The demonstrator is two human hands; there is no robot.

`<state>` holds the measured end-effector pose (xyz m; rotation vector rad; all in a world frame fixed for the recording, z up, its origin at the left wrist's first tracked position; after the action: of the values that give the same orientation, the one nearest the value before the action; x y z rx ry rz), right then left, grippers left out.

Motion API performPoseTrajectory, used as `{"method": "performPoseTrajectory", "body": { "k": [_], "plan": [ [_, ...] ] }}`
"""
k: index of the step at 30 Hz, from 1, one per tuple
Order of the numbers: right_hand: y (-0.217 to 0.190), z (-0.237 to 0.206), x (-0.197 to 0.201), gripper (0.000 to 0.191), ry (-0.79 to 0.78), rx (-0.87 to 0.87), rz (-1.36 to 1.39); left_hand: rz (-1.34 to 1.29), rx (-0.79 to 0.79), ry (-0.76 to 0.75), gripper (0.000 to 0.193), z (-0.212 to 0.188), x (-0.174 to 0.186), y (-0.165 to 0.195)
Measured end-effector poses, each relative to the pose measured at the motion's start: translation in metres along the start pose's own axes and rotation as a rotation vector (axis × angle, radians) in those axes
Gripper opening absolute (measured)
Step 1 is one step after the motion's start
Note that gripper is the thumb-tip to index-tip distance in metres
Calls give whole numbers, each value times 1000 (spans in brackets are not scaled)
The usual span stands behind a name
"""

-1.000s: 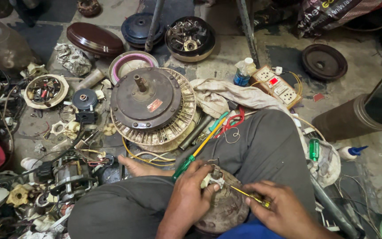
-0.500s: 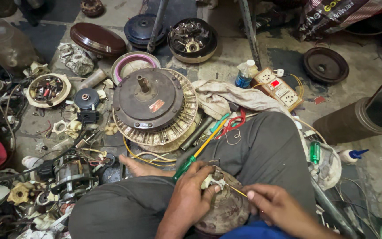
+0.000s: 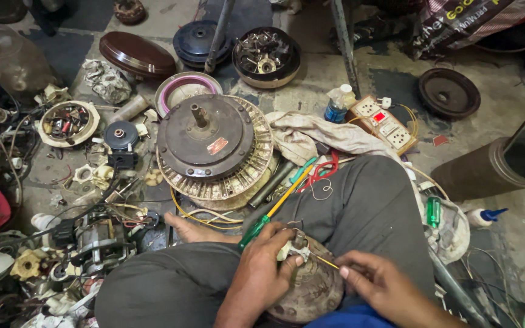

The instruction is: The person sits on the floor of a cluttered repair workshop and works on a ceiling fan motor. They handle a small switch and copper wire, use a screwdriver on the motor housing, reposition the fan unit, and fit components onto the motor at the end.

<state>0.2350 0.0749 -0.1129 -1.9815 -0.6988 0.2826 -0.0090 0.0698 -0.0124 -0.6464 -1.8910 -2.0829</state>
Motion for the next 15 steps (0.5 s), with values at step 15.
{"method": "performPoseTrajectory", "body": {
  "k": [15],
  "plan": [
    [-24,-2,-6,27,-53,162,-86,45,-22,27,49,-2,-1,-3]
  ]
}}
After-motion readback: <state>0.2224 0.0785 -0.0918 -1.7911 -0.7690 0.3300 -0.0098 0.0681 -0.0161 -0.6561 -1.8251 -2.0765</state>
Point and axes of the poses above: each hand's wrist, its own z-axis towards the middle knuckle, its own x-axis out of the back of the hand, y = z × x, the point moved 7 cm from there along z, towards the middle knuckle, and after that the axes turned 7 degrees about -y, right-handed, at the moved point
